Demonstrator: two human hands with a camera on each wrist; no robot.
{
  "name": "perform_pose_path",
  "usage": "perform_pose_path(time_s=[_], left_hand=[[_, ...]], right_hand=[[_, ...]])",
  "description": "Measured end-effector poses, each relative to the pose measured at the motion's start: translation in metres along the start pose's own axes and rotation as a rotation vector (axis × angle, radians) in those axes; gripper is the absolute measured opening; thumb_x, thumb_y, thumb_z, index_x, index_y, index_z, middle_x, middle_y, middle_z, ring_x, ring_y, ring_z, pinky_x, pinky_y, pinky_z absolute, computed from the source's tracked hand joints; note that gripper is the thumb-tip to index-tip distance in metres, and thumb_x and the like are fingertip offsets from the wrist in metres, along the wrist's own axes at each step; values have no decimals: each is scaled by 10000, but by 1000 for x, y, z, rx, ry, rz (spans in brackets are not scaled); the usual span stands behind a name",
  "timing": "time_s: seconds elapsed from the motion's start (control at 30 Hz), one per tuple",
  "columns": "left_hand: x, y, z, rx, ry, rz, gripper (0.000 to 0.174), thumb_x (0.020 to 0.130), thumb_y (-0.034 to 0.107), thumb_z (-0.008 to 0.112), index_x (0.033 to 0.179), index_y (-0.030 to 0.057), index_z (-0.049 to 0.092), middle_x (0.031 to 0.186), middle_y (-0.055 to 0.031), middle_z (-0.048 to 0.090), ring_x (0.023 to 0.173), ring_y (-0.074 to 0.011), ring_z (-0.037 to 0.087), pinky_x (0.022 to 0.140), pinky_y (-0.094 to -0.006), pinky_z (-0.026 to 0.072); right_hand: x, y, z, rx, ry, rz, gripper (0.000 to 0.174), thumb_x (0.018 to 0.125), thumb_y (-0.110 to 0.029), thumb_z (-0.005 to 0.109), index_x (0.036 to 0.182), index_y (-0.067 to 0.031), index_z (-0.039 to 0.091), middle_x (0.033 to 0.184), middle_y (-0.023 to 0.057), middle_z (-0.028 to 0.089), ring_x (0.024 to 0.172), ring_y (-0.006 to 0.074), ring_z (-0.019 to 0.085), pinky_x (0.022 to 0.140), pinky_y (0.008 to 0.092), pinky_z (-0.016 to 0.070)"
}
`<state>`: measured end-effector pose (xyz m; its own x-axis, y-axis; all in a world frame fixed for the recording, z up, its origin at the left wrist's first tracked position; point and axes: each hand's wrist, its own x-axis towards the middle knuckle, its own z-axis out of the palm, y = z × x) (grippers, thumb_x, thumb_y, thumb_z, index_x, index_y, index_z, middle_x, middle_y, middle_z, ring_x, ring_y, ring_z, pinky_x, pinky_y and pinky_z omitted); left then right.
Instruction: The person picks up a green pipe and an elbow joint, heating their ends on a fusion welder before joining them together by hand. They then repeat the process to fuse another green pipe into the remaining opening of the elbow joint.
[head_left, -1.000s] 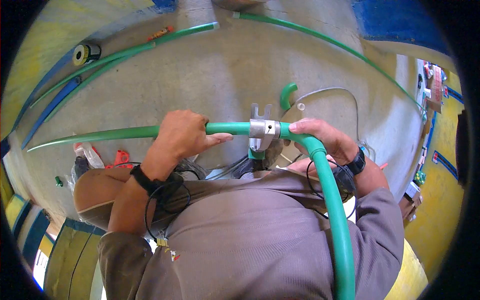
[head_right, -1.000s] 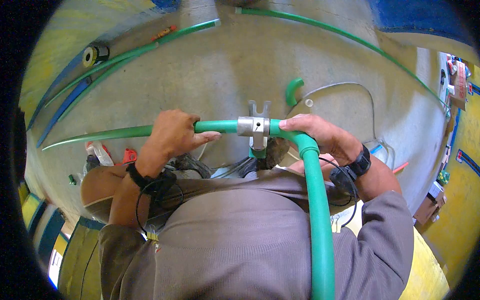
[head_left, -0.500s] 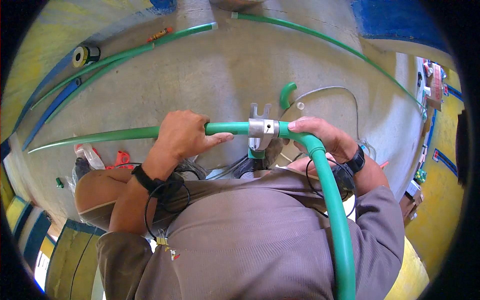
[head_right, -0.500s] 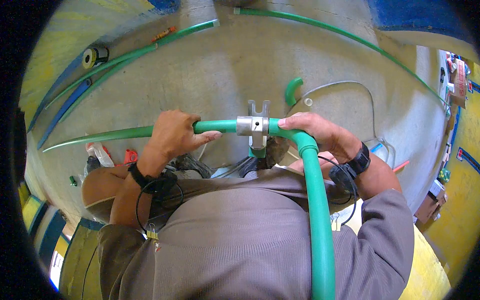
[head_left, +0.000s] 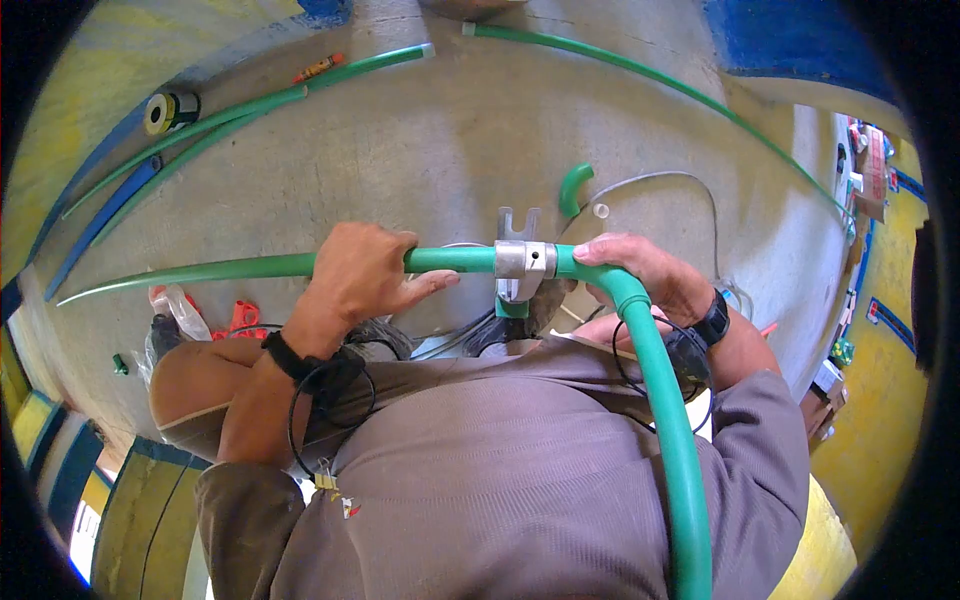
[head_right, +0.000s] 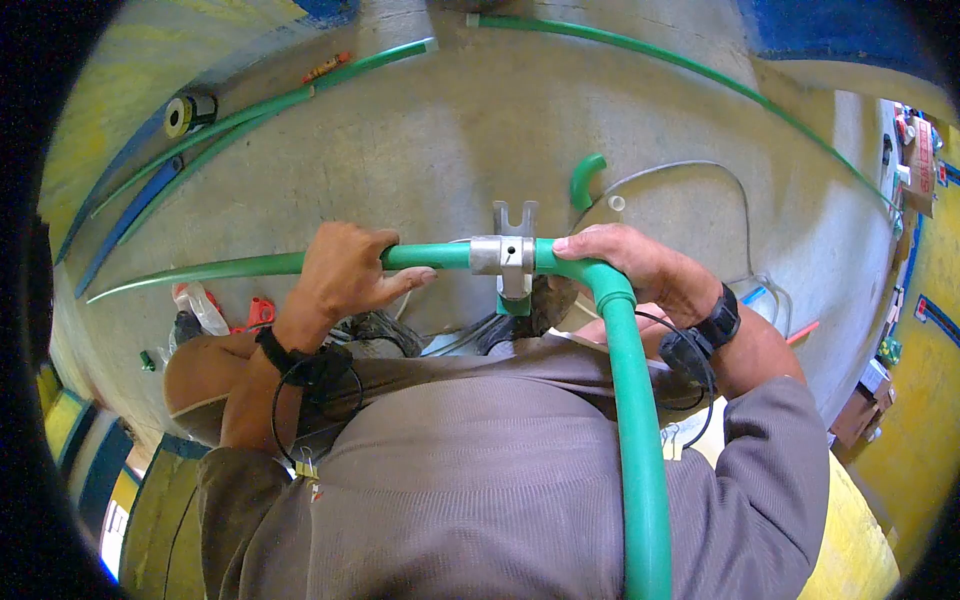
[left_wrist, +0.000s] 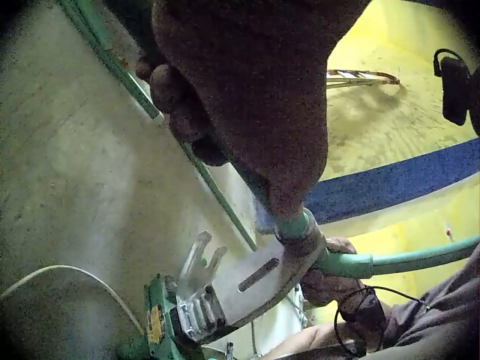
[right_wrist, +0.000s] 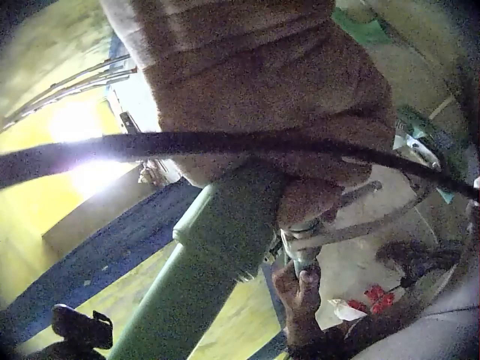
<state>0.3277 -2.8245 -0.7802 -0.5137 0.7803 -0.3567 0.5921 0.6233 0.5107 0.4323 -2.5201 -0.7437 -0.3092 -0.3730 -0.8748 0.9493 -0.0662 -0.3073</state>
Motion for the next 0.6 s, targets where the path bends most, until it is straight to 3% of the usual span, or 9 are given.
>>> perform_pose_path(time_s=[0.5,0.6], left_hand=[[-1,9,0,53,8,-58,629,735,699,588,615,84,650,538,-139,580,532,-334,607,510,-429,480],[-1,9,2,33,32,-53,618,727,694,602,610,88,640,515,-143,551,511,-347,584,493,-435,461]], right_hand=[[-1,4,0,-13,132,29,344,875,-363,624,926,-24,655,791,12,599,681,103,527,617,247,432],[-3,2,-1,47,45,49,353,858,-377,636,894,-26,644,732,10,578,629,109,518,572,264,428]])
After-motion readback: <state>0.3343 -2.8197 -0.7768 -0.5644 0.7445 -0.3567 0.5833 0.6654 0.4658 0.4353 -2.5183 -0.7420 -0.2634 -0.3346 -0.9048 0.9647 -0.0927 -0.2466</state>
